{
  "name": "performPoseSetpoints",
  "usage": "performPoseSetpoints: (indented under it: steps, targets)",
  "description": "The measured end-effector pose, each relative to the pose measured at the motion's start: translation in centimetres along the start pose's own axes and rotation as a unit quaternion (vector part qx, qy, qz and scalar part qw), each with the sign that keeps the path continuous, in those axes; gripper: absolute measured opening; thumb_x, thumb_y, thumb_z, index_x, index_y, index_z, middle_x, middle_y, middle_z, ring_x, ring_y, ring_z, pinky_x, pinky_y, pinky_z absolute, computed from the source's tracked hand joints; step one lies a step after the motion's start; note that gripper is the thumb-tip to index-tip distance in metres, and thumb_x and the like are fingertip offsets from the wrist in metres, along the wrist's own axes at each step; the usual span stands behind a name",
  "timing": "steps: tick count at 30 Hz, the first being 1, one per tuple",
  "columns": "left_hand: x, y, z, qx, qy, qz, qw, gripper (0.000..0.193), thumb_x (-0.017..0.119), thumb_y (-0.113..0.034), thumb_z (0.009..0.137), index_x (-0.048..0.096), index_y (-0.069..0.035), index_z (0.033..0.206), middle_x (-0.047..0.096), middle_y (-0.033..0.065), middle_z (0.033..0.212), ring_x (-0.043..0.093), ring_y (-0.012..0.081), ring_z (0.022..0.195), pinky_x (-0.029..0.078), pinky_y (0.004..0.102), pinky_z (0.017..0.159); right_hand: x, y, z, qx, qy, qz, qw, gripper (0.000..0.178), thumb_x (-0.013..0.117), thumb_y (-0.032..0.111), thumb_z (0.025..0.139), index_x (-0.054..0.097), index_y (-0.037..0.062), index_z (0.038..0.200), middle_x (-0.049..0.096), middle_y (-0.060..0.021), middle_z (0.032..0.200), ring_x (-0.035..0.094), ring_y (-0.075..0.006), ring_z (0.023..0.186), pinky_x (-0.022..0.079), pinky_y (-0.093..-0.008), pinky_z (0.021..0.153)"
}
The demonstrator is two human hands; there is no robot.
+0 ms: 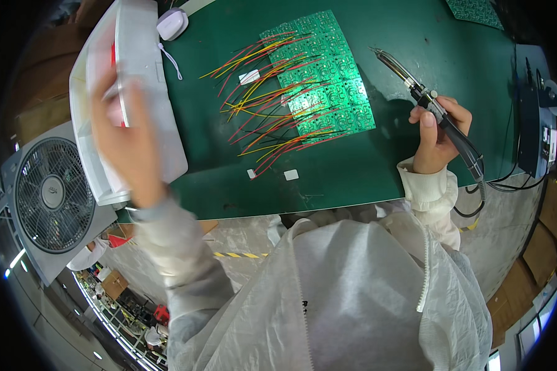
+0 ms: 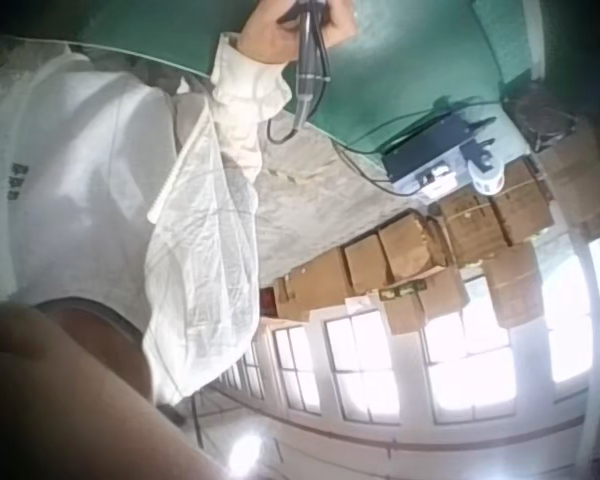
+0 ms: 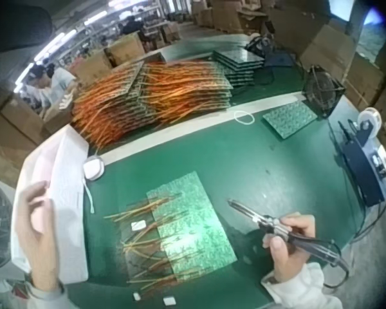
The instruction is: The person solders multiple wires to a green printed circuit board with a soldering iron.
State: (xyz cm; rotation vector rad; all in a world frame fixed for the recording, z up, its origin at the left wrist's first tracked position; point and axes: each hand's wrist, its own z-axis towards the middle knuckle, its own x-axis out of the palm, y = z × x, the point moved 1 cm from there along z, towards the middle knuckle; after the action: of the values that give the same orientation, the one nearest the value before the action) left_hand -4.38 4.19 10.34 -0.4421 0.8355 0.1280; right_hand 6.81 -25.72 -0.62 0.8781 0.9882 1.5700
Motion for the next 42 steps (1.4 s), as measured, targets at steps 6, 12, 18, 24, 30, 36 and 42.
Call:
performPoseSetpoints:
  steps: [6, 12, 18, 24, 30, 36, 42]
  targets:
    - [-6.2, 33.4, 11.1, -0.243, 0.064, -0.11, 0.962, 0.032, 0.054, -0.016, 0.082, 0.052, 0.001, 0.11, 0.061, 0.0107, 0.095, 0.058, 0.0156, 0.086, 0.044, 0.0239, 0.074, 0.7, -0.2, -0.2, 0.018, 0.001, -0.012, 1.0, 0.03, 0.063, 0.005, 0.074, 0.044, 0.0007, 0.098, 0.05, -0.0101, 0.088, 0.048, -0.0127, 0.074, 0.04, -0.0252, 0.07]
    - [0.2, 48.1, 11.4, -0.328, 0.272, 0.04, 0.904, 0.041, 0.053, -0.015, 0.08, 0.047, 0.003, 0.116, 0.06, 0.0139, 0.097, 0.058, 0.0173, 0.086, 0.045, 0.0243, 0.073, -0.1, -0.9, -0.3, 0.01, -0.008, -0.037, 0.999, 0.029, 0.062, 0.004, 0.075, 0.044, 0.001, 0.098, 0.051, -0.0097, 0.087, 0.048, -0.0125, 0.072, 0.04, -0.0248, 0.069]
    - [2.0, 48.3, 12.8, -0.173, 0.311, 0.204, 0.912, 0.032, 0.057, -0.019, 0.071, 0.06, -0.001, 0.097, 0.064, 0.0138, 0.086, 0.06, 0.0209, 0.08, 0.044, 0.0291, 0.071, -0.4, -0.7, -0.1, 0.005, -0.01, -0.062, 0.998, 0.028, 0.061, 0.003, 0.075, 0.043, 0.0015, 0.097, 0.051, -0.0101, 0.083, 0.048, -0.0117, 0.066, 0.041, -0.0235, 0.063]
    - [-10.4, 53.0, 13.5, -0.227, 0.213, 0.134, 0.941, 0.031, 0.054, -0.018, 0.074, 0.06, 0.0, 0.099, 0.063, 0.0132, 0.089, 0.059, 0.0196, 0.081, 0.043, 0.0275, 0.071, 0.9, -0.4, 0.1, 0.001, 0.017, 0.028, 0.999, 0.027, 0.059, 0.003, 0.076, 0.042, 0.0006, 0.097, 0.051, -0.0109, 0.08, 0.051, -0.0122, 0.062, 0.043, -0.0229, 0.058]
    - [-0.8, 49.4, 12.7, -0.191, 0.312, 0.14, 0.92, 0.032, 0.053, -0.021, 0.076, 0.06, -0.003, 0.102, 0.063, 0.0126, 0.093, 0.058, 0.0194, 0.085, 0.043, 0.0273, 0.074, 0.5, -0.5, 0.0, 0.001, 0.013, -0.029, 0.999, 0.027, 0.059, 0.003, 0.077, 0.042, 0.0006, 0.097, 0.051, -0.011, 0.08, 0.051, -0.0126, 0.062, 0.043, -0.0236, 0.059]
    - [-2.4, 50.7, 12.2, -0.342, 0.175, 0.039, 0.923, 0.033, 0.052, -0.026, 0.076, 0.062, -0.005, 0.1, 0.062, 0.0109, 0.095, 0.057, 0.0178, 0.087, 0.042, 0.0263, 0.076, 0.6, -0.5, 0.1, 0.002, 0.016, -0.03, 0.999, 0.026, 0.058, 0.004, 0.077, 0.042, 0.0005, 0.097, 0.05, -0.0111, 0.079, 0.052, -0.0127, 0.062, 0.043, -0.0238, 0.059]
    - [-5.0, 48.9, 12.6, -0.179, 0.239, 0.13, 0.946, 0.039, 0.053, -0.029, 0.079, 0.059, 0.002, 0.102, 0.061, 0.0103, 0.097, 0.055, 0.0161, 0.088, 0.041, 0.0239, 0.077, 0.6, -0.4, 0.1, -0.001, 0.017, -0.019, 1.0, 0.026, 0.058, 0.004, 0.078, 0.042, 0.0002, 0.097, 0.051, -0.0112, 0.078, 0.051, -0.0126, 0.06, 0.043, -0.0237, 0.057]
